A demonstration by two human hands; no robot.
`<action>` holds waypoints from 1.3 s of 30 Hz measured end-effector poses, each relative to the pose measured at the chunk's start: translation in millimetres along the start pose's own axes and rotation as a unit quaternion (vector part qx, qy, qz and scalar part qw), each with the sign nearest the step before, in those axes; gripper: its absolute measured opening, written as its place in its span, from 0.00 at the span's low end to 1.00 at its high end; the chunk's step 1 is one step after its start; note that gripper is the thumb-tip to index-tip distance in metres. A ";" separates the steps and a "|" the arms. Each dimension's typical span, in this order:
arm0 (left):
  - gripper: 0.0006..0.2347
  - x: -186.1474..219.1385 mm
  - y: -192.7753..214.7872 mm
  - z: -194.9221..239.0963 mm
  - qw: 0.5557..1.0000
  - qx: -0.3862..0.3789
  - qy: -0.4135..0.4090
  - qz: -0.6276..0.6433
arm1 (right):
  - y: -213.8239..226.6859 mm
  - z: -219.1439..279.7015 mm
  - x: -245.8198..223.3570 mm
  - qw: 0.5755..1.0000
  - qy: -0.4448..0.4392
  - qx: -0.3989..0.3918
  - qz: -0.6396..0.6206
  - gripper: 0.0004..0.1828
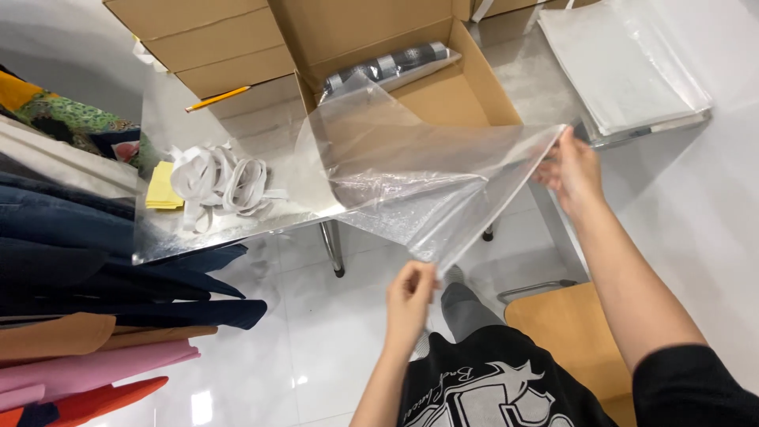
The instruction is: The person unpacks a folded plaid garment from a plastic bag inside a cardboard box. They unfold the garment, place it on a green hanger, and hang it on a clothing rack. The person then folds the empty plastic bag and places it on a nearby surface before closing the cardboard box.
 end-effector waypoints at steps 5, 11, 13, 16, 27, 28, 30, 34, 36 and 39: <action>0.10 -1.4 -53.7 1.1 0.971 -0.212 0.070 -0.089 | -11.4 50.0 30.7 0.982 -0.074 -0.151 0.090 0.24; 0.16 9.8 -84.2 -20.2 0.834 -0.538 0.099 -0.071 | 32.5 46.0 16.7 0.982 -0.033 -0.092 0.163 0.16; 0.18 16.2 -89.2 -47.1 0.792 -0.597 0.120 -0.047 | 48.6 36.3 -6.2 0.978 0.030 -0.049 0.202 0.13; 0.09 36.2 -91.0 -141.6 0.868 -0.476 -0.010 -0.138 | 72.2 13.3 -45.7 0.961 0.132 0.019 0.242 0.16; 0.17 -26.3 -119.4 -407.2 0.901 -0.201 -0.171 -0.344 | 78.8 -110.6 -145.4 0.920 0.257 0.124 0.270 0.19; 0.17 -36.6 -128.4 -425.0 0.900 -0.204 -0.173 -0.344 | 73.4 -116.4 -152.8 0.920 0.257 0.127 0.267 0.19; 0.21 -63.5 -150.0 -448.6 0.879 -0.232 -0.186 -0.372 | 68.8 -129.1 -152.8 0.949 0.195 0.095 0.231 0.19; 0.28 -26.6 -172.8 -441.1 0.877 -0.311 -0.030 -0.364 | 71.8 -158.7 -157.5 0.938 0.219 0.115 0.244 0.18; 0.34 -26.7 -178.8 -445.2 0.867 -0.338 0.026 -0.364 | 75.2 -177.5 -149.5 0.948 0.188 0.101 0.238 0.19; 0.18 -42.7 -172.6 -475.2 0.896 -0.275 -0.146 -0.316 | 69.9 -176.3 -148.9 0.960 0.171 0.077 0.209 0.21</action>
Point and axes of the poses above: each hand's wrist, its own z-axis away from the middle knuckle, its own y-axis out of the back of the hand, x = y × z, the point moved 7 cm from there along -z, towards the middle knuckle, and after that the axes turned 15 degrees about -y, right-handed, at the moved point
